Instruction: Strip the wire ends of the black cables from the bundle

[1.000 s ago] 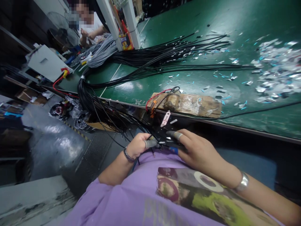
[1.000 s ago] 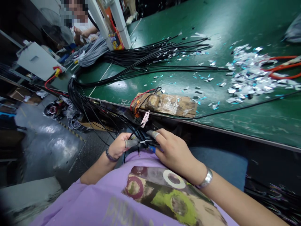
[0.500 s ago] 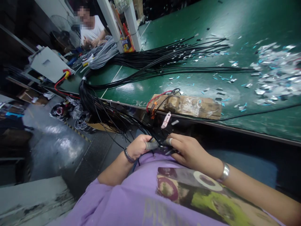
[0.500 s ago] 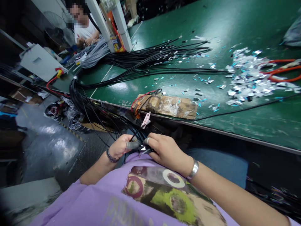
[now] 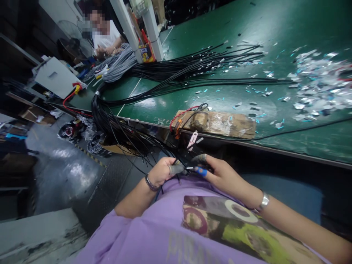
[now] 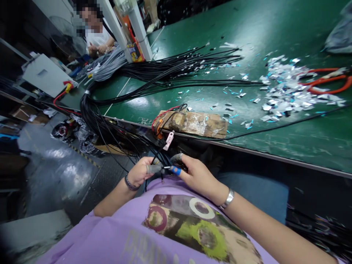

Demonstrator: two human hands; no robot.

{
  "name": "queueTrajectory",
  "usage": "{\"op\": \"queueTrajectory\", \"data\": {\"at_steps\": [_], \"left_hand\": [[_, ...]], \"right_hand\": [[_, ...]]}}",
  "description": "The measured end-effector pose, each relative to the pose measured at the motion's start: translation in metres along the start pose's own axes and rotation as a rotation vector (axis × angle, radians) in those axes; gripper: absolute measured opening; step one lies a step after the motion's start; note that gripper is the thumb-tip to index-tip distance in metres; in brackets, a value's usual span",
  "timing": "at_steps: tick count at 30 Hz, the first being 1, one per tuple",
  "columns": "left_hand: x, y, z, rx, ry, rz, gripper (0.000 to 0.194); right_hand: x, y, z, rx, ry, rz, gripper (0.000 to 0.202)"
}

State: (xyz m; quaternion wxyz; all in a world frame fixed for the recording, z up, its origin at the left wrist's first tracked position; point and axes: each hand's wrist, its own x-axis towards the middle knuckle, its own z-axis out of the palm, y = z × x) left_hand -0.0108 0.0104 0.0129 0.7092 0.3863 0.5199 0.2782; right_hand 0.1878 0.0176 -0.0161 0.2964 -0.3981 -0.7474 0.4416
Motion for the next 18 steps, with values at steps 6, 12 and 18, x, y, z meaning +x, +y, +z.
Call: {"op": "queueTrajectory", "data": {"at_steps": [6, 12, 18], "left_hand": [[0.002, -0.003, -0.007, 0.016, -0.028, -0.077, 0.048], [-0.003, -0.007, -0.008, 0.205, -0.092, -0.077, 0.045], [-0.009, -0.002, 0.002, 0.468, -0.148, 0.243, 0.038]], "right_hand": [[0.000, -0.002, 0.000, -0.381, 0.009, -0.314, 0.038], [0.001, -0.007, -0.005, -0.309, -0.095, -0.333, 0.028], [0.011, -0.006, 0.005, 0.411, -0.166, 0.122, 0.016]]}}
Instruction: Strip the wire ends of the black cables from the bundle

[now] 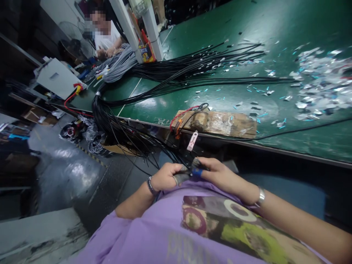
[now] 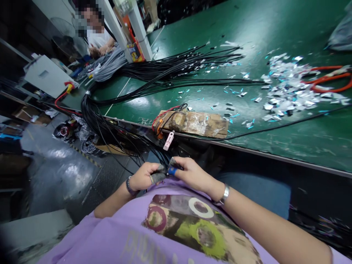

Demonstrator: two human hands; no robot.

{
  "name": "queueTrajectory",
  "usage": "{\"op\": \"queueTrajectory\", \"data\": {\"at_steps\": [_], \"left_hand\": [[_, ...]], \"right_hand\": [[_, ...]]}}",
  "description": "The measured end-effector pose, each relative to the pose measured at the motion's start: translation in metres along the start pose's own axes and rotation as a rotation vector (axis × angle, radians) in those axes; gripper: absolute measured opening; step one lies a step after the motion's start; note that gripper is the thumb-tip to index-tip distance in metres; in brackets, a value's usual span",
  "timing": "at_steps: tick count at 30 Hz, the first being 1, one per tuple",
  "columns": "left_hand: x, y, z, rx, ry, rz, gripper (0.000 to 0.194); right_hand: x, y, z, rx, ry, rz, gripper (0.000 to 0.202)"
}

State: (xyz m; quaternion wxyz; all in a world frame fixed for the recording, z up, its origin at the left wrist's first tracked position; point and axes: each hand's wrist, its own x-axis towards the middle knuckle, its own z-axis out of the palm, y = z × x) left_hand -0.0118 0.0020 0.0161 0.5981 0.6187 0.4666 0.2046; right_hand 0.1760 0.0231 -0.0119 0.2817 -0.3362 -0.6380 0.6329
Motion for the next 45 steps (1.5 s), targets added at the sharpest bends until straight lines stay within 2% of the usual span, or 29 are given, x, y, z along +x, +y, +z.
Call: {"op": "queueTrajectory", "data": {"at_steps": [3, 5, 6, 8, 11, 14, 17, 20, 22, 27, 34, 40, 45], "left_hand": [[0.001, -0.001, 0.003, 0.022, 0.011, 0.095, 0.039], [0.001, -0.006, 0.006, -0.012, 0.044, 0.082, 0.041], [0.001, -0.008, 0.007, -0.036, 0.076, 0.060, 0.041], [0.001, -0.012, 0.009, -0.103, 0.148, 0.020, 0.043], [0.002, -0.012, 0.010, -0.236, 0.217, -0.002, 0.047], [0.002, -0.010, 0.008, -0.351, 0.238, -0.012, 0.049], [0.003, -0.013, 0.006, -0.401, 0.237, -0.034, 0.049], [0.003, -0.016, 0.006, -0.389, 0.262, -0.033, 0.048], [0.003, -0.014, 0.008, -0.355, 0.279, -0.014, 0.047], [0.005, -0.006, 0.013, -0.213, 0.298, 0.031, 0.046], [0.006, -0.019, 0.016, -0.049, 0.317, 0.000, 0.042], [0.009, -0.018, 0.013, -0.147, 0.321, -0.107, 0.045], [0.008, -0.013, 0.011, -0.213, 0.312, -0.136, 0.049]], "right_hand": [[0.006, 0.007, 0.005, 0.342, -0.027, 0.329, 0.031], [0.006, 0.010, 0.008, 0.500, -0.038, 0.455, 0.036], [0.004, 0.010, 0.009, 0.553, -0.030, 0.473, 0.038], [0.001, 0.009, 0.011, 0.599, 0.021, 0.429, 0.039], [-0.003, 0.008, 0.012, 0.533, 0.063, 0.314, 0.040], [-0.006, 0.008, 0.008, 0.341, 0.124, 0.170, 0.039], [-0.009, 0.006, 0.004, 0.055, 0.177, 0.030, 0.032], [-0.009, 0.002, 0.002, -0.128, 0.197, -0.014, 0.027], [-0.008, 0.000, 0.003, -0.076, 0.200, 0.004, 0.026], [-0.002, -0.002, 0.012, 0.285, 0.235, 0.143, 0.038], [0.000, -0.004, 0.017, 0.501, 0.282, 0.272, 0.038], [0.000, -0.004, 0.016, 0.532, 0.252, 0.289, 0.037], [0.001, -0.007, 0.015, 0.492, 0.290, 0.249, 0.039]]}}
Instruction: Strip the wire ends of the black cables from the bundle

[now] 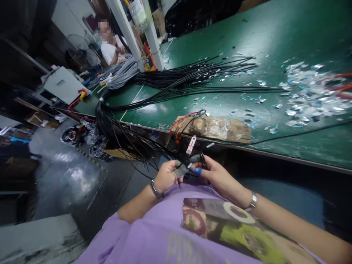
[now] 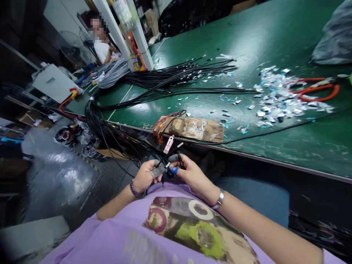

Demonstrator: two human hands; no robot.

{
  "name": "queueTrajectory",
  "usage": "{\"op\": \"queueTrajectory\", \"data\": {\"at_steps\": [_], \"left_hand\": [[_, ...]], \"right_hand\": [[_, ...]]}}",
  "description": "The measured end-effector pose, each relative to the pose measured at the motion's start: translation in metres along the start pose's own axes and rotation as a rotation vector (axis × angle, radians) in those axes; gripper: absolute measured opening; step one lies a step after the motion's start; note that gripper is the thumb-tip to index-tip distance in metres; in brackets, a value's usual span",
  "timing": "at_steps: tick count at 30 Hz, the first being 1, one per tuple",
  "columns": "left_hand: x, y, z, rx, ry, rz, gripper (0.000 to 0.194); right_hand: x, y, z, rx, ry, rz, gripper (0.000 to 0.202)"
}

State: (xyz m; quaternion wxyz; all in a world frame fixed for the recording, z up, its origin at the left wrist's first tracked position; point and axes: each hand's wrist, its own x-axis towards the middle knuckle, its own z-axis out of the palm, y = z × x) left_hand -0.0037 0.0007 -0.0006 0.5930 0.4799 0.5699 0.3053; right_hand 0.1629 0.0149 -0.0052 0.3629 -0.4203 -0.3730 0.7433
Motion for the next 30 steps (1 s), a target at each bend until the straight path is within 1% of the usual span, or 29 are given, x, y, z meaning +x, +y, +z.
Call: {"op": "queueTrajectory", "data": {"at_steps": [4, 9, 17, 20, 23, 25, 28, 30], "left_hand": [[-0.002, 0.001, 0.002, 0.018, -0.003, -0.004, 0.048], [-0.003, 0.004, 0.004, 0.031, -0.015, -0.001, 0.046], [-0.003, 0.006, 0.005, -0.016, -0.051, -0.042, 0.047], [-0.002, 0.007, 0.002, -0.063, -0.088, -0.068, 0.050], [0.000, 0.008, -0.005, -0.119, -0.168, -0.107, 0.053], [0.002, 0.009, -0.010, -0.142, -0.223, -0.148, 0.054], [0.004, 0.007, -0.016, -0.137, -0.269, -0.197, 0.055], [0.003, 0.005, -0.016, -0.095, -0.236, -0.167, 0.053]], "right_hand": [[0.000, 0.002, 0.001, 0.046, 0.000, 0.005, 0.041], [0.001, 0.006, 0.000, 0.070, 0.025, 0.027, 0.039], [0.004, 0.009, -0.001, 0.040, -0.048, -0.004, 0.028], [0.006, 0.007, 0.000, -0.062, -0.072, -0.098, 0.025], [0.007, 0.004, 0.002, -0.260, -0.070, -0.296, 0.020], [0.006, 0.003, 0.002, -0.379, -0.080, -0.398, 0.015], [0.007, 0.003, 0.001, -0.442, -0.111, -0.433, 0.014], [0.009, 0.005, -0.003, -0.405, -0.081, -0.400, 0.017]]}}
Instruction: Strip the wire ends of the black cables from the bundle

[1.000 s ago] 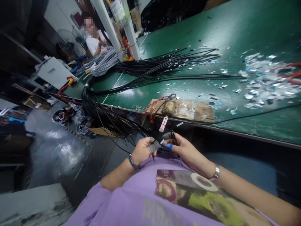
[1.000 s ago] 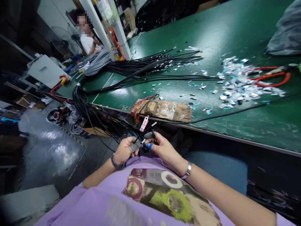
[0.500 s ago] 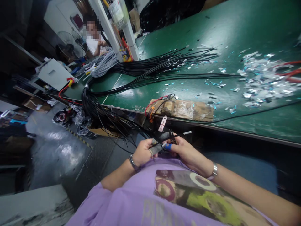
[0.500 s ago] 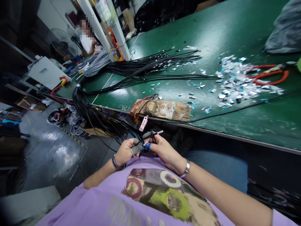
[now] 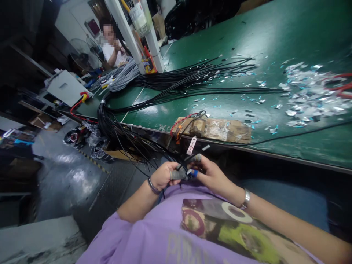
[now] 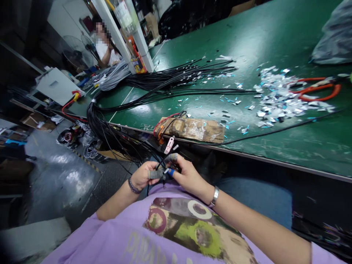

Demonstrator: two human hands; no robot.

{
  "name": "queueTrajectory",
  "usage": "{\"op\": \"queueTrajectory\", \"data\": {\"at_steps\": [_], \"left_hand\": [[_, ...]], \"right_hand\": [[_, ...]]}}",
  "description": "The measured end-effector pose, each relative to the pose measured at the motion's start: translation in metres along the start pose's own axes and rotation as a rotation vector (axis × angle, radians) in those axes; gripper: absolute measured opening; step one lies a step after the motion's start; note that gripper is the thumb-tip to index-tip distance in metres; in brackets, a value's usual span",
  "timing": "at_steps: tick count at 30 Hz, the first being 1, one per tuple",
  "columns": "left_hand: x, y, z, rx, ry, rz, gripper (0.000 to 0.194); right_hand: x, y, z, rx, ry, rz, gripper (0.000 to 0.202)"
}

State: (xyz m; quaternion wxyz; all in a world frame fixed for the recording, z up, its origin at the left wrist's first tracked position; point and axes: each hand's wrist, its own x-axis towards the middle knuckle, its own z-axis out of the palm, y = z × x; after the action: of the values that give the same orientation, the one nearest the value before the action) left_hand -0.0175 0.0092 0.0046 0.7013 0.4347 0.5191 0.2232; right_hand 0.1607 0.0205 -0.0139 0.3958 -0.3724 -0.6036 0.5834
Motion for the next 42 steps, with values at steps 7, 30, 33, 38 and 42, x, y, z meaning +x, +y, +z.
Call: {"op": "queueTrajectory", "data": {"at_steps": [7, 30, 33, 38, 42], "left_hand": [[-0.002, -0.001, 0.012, 0.165, 0.151, 0.260, 0.045], [-0.005, -0.004, 0.006, -0.092, 0.260, 0.188, 0.050], [-0.006, -0.006, 0.009, -0.047, 0.274, 0.194, 0.049], [-0.005, -0.009, 0.010, 0.039, 0.251, 0.206, 0.043], [-0.003, -0.011, 0.014, 0.112, 0.305, 0.260, 0.036]], "right_hand": [[-0.007, 0.001, -0.010, 0.114, 0.030, 0.207, 0.024], [-0.008, 0.011, -0.014, -0.167, -0.112, 0.059, 0.023], [-0.003, 0.001, -0.011, -0.111, -0.061, 0.063, 0.030], [0.001, -0.009, -0.005, -0.122, -0.069, 0.021, 0.030], [0.000, -0.001, -0.001, -0.126, -0.045, 0.062, 0.027]]}}
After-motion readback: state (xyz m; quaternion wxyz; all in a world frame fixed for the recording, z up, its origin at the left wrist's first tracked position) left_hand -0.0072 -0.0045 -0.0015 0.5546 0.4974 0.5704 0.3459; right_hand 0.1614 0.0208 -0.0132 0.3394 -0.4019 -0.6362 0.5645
